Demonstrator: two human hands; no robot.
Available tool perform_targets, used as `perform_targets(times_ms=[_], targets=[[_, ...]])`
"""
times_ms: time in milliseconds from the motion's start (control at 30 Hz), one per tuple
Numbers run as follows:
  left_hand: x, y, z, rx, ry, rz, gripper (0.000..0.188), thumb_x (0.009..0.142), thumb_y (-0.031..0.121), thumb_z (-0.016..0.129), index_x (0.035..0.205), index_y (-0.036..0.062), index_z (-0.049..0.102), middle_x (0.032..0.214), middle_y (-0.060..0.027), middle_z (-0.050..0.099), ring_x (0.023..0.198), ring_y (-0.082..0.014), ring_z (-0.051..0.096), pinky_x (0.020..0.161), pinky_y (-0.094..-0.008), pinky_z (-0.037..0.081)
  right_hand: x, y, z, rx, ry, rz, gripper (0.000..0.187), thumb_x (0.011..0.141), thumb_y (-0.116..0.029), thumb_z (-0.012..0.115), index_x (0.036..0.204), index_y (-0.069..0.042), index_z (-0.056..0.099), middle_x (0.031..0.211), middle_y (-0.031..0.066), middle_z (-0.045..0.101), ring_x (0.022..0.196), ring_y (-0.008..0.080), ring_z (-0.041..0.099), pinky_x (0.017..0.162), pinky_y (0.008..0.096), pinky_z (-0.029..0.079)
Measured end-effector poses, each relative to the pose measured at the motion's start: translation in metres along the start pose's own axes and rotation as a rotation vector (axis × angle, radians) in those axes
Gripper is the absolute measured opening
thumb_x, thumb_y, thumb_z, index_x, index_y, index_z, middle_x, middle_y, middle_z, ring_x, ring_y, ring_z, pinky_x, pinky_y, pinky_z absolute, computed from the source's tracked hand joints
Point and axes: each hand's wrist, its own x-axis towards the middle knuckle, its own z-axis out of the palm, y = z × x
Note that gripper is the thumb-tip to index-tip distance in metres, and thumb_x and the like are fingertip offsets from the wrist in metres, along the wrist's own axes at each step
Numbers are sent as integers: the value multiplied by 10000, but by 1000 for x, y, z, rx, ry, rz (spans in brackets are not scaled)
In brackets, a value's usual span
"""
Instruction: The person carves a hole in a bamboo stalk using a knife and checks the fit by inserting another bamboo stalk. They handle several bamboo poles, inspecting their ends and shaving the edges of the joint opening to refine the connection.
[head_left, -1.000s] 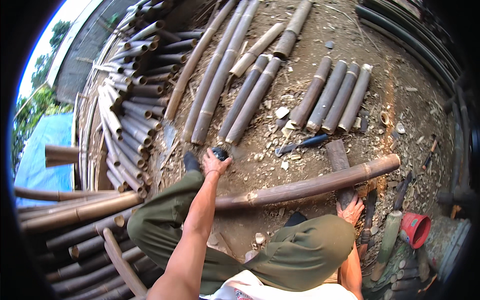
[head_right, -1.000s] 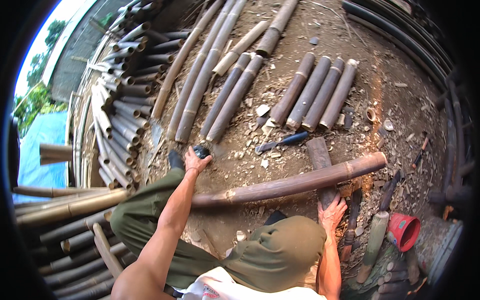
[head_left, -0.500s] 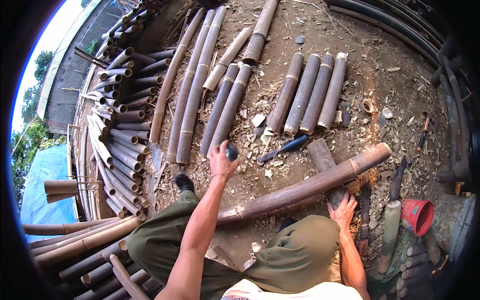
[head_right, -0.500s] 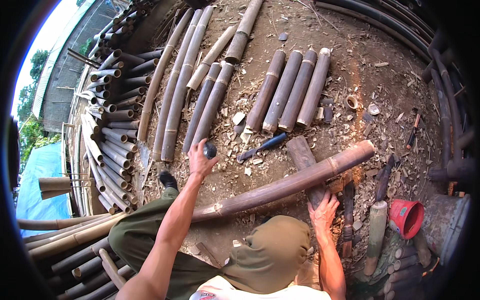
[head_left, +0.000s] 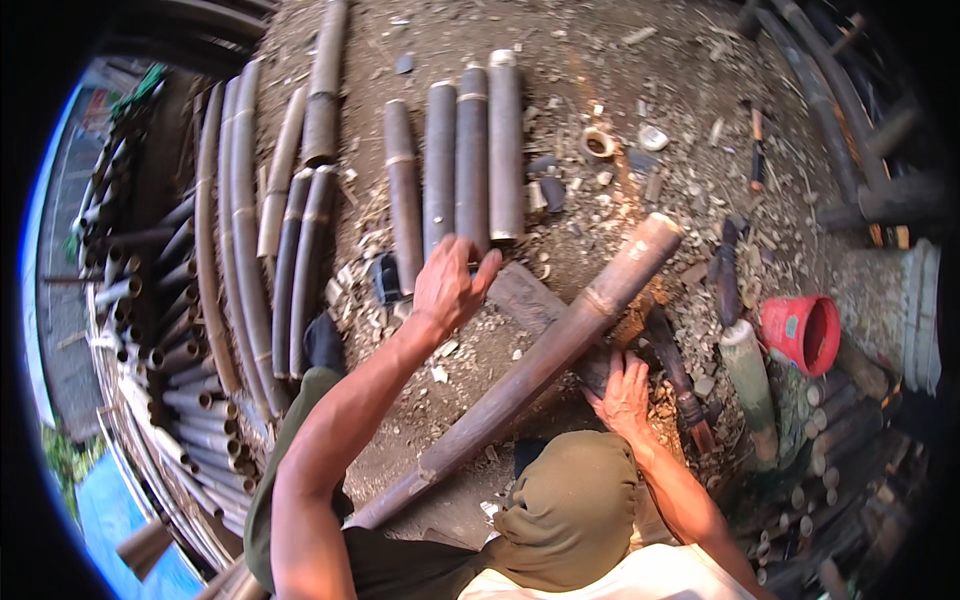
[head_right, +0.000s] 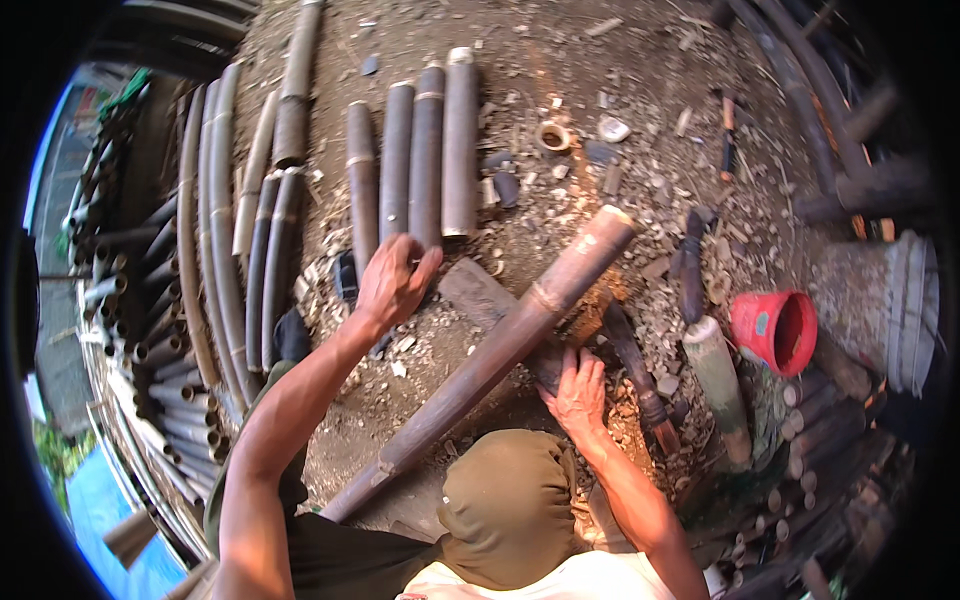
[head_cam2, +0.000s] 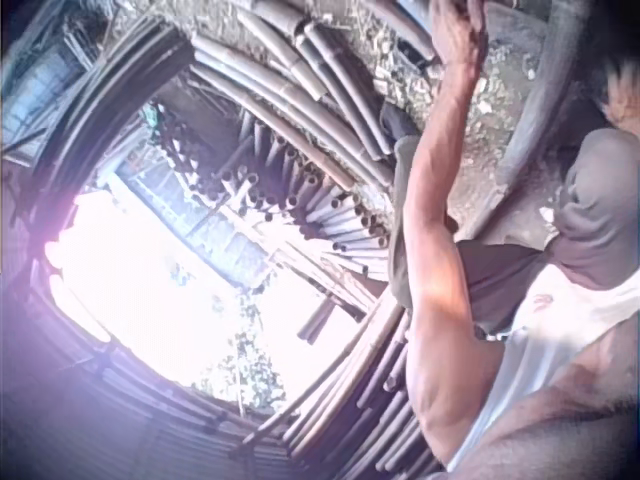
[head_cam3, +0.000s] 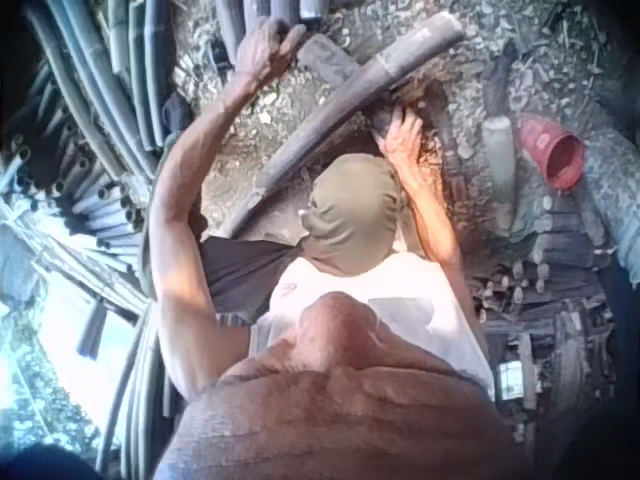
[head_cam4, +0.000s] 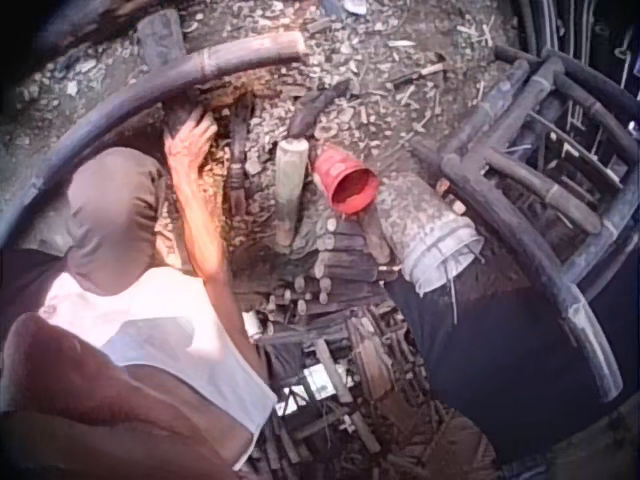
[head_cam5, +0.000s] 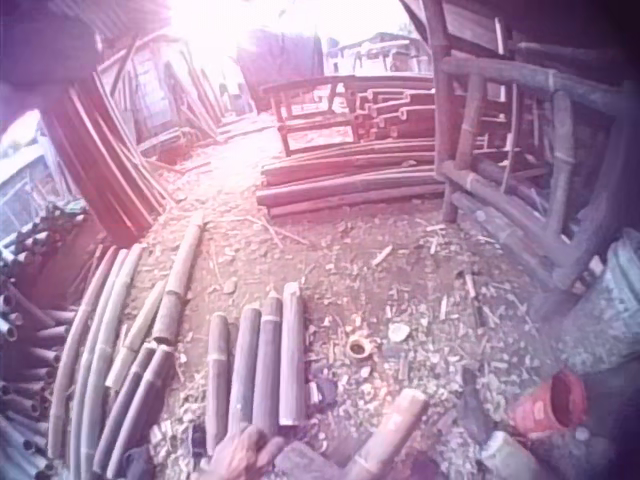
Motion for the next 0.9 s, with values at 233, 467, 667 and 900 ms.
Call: perform_targets(times_ms=[233, 467, 667, 900], targets=[[-81, 8, 52, -353, -908, -231, 1093, 608, 695, 777, 1247, -139, 472, 1190, -292, 596, 1137, -387, 580, 969, -419, 463, -4, -10, -2, 36, -148, 198, 947, 607, -247, 845, 1389, 2, 372, 1289, 234, 389, 1142, 402, 404, 958, 484, 390], [-88, 1, 102, -600, -787, -246, 862, 621, 508, 835, 1194, -41, 498, 1111, -205, 632, 1035, -313, 619, 922, -402, 476, -4, -29, -21, 148, 20, 325, 869, 661, -227, 819, 1384, -25, 382, 1339, 198, 364, 1236, 394, 359, 1044, 479, 335], [-94, -9, 120, -686, -812, -149, 822, 660, 459, 846, 1186, -51, 473, 1112, -186, 613, 1024, -278, 607, 883, -387, 484, -135, -83, 33, 1000, 823, 1065, 563, 856, -75, 678, 1371, -75, 451, 1113, 85, 557, 729, 91, 510, 595, 206, 449], [-20, 0, 84, -530, -1003, 396, 752, 737, 493, 784, 1145, -83, 524, 955, -280, 651, 835, -359, 665, 732, -440, 536, -233, -270, 145, 863, 822, 1837, 541, 854, -93, 669, 1353, -71, 460, 1115, 97, 562, 769, 133, 523, 614, 258, 460]])
